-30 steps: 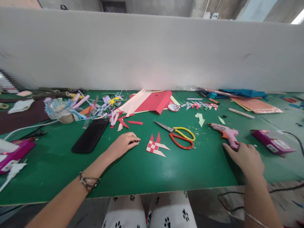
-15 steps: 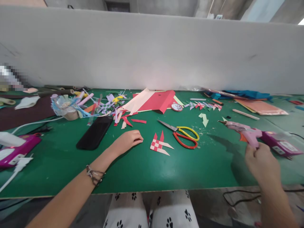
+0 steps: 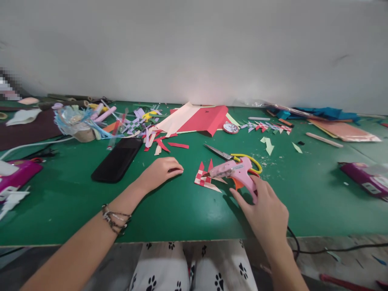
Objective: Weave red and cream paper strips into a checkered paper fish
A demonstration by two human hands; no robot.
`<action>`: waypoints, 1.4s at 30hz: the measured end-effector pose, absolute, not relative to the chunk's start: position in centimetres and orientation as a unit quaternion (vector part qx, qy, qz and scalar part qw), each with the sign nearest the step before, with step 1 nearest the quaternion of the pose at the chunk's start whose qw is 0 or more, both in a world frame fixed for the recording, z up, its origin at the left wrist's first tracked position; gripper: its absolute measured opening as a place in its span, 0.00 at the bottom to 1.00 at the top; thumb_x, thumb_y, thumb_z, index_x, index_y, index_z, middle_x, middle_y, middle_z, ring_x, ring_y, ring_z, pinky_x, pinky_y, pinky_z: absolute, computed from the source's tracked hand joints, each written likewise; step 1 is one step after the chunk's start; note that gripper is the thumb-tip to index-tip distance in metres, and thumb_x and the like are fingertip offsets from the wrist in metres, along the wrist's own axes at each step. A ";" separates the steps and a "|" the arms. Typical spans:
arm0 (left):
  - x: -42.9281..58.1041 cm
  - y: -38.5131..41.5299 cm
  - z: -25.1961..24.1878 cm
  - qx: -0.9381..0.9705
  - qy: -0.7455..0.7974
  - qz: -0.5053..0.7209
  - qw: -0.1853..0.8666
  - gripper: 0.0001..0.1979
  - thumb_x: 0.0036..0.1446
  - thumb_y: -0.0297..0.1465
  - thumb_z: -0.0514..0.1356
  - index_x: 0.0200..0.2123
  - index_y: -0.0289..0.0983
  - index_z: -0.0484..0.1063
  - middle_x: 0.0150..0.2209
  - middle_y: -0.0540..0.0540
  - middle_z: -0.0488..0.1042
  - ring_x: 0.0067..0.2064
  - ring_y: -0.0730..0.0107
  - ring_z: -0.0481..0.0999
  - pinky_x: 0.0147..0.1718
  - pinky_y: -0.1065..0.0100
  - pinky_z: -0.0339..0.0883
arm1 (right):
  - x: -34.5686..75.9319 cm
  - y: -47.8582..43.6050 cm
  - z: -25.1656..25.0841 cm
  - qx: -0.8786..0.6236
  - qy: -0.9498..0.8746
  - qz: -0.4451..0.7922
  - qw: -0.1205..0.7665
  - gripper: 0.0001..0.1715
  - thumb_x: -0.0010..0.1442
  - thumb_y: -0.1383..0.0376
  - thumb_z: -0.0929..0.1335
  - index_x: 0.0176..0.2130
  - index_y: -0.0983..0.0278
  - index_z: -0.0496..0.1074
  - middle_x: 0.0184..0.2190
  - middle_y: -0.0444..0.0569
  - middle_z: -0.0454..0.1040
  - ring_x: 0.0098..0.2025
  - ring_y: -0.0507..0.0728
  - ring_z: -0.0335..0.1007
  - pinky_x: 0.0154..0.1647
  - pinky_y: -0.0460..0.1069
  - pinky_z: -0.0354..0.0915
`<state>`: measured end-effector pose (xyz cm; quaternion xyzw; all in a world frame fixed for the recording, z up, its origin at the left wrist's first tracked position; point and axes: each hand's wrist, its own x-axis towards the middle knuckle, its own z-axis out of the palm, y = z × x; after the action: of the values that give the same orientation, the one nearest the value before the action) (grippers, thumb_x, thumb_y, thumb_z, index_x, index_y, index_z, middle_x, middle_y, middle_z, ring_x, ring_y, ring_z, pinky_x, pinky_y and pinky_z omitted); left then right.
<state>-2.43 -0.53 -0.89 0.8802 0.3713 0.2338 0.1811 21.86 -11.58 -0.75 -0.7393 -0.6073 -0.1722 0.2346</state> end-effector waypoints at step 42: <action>-1.9 -0.9 -0.4 0.850 0.439 0.185 0.224 0.05 0.53 0.30 0.56 0.31 0.34 0.70 0.30 0.48 0.66 0.29 0.72 0.69 0.30 0.70 0.64 | 22.1 -11.5 -1.6 -0.689 -0.667 -0.200 0.200 0.27 0.59 0.50 0.53 0.42 0.65 0.66 0.32 0.51 0.72 0.26 0.54 0.68 0.17 0.44 0.53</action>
<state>-1.85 -0.86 -0.45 0.8501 0.4391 0.1855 0.2240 22.08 -11.52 -1.65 -0.6894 -0.6666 -0.2004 0.2005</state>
